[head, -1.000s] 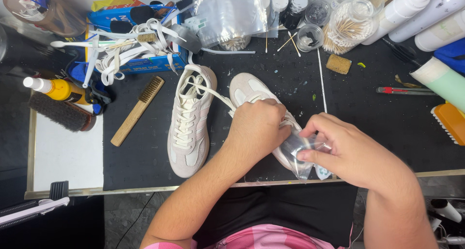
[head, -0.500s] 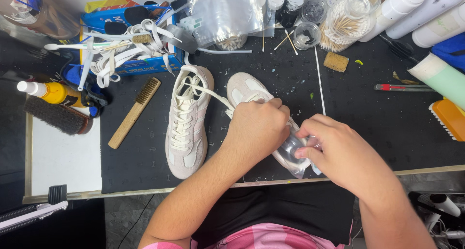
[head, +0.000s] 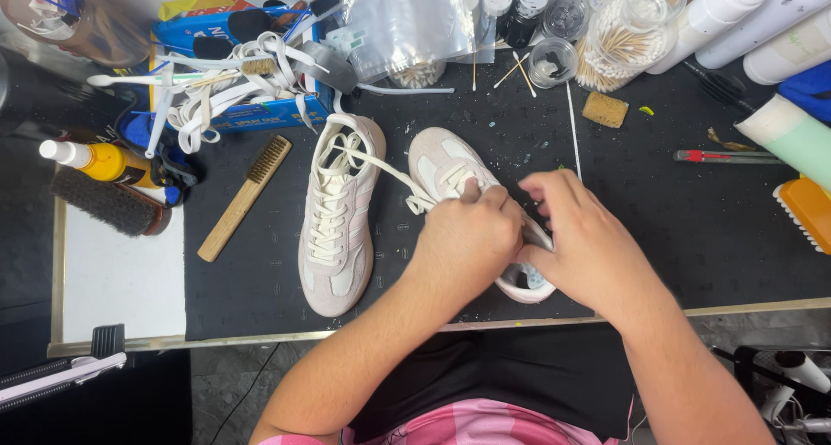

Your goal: The person inflates plastic bags using a hand pump and inserts them into a pair of pink sneakers to maintain their shape. They then remove the laces from a pair of black and white sneakers, scrub the soles with a brush, and spray the uppers with a cleaning solution.

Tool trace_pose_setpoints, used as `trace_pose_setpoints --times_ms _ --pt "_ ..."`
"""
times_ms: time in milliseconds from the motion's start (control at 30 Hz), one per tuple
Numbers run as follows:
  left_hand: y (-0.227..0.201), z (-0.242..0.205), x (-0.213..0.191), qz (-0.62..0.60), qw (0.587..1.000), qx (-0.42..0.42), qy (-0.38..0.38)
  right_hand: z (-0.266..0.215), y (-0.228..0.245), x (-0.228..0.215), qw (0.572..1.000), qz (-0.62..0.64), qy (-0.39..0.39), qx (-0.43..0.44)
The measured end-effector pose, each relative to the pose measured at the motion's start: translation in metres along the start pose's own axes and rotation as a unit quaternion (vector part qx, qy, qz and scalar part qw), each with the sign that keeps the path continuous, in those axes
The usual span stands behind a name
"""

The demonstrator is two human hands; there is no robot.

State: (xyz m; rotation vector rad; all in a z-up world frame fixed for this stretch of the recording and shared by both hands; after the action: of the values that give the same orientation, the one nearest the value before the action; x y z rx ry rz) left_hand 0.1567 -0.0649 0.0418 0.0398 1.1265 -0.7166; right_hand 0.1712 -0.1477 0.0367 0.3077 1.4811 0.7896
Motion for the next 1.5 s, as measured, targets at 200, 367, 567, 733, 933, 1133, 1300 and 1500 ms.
trace_pose_setpoints --times_ms 200,367,567,733,933,1133,1300,1500 --pt "-0.001 -0.013 0.01 -0.031 0.996 -0.046 0.075 0.016 -0.009 0.019 0.999 0.042 0.03 0.002" --pt "-0.004 -0.02 -0.015 -0.058 0.995 -0.073 -0.02 0.016 -0.016 0.025 0.998 0.055 0.01 0.007" --pt "-0.002 -0.031 -0.03 -0.072 0.977 -0.145 -0.14 0.015 0.002 0.017 0.994 0.019 0.046 -0.093" --pt "0.0 -0.04 -0.029 -0.075 0.969 -0.122 -0.199 0.022 0.001 0.021 0.993 0.01 0.017 -0.116" --pt "-0.01 -0.032 -0.034 -0.054 0.96 -0.093 -0.259 0.03 0.002 0.017 0.98 -0.039 -0.011 -0.195" --pt "-0.017 -0.028 -0.047 -0.122 0.951 -0.098 -0.268 0.058 -0.008 0.01 0.969 -0.007 0.067 -0.237" --pt "0.049 -0.049 -0.032 -0.317 0.903 -0.207 -0.204 0.059 0.002 -0.013 0.971 -0.079 0.052 -0.219" --pt "0.096 -0.07 -0.032 -0.221 0.921 -0.248 -0.204 0.005 -0.022 -0.042 0.989 0.023 -0.102 0.108"
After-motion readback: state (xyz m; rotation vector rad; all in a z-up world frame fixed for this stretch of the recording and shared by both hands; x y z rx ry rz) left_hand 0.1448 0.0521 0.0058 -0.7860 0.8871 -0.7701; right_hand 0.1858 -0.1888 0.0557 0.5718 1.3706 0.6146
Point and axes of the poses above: each hand's wrist, its own z-axis towards the middle knuckle, its own x-axis out of the palm, y = z × x, the point moved 10 cm from there along z, towards the middle knuckle, and after that the axes turned 10 degrees about -y, right-handed, at the moved point
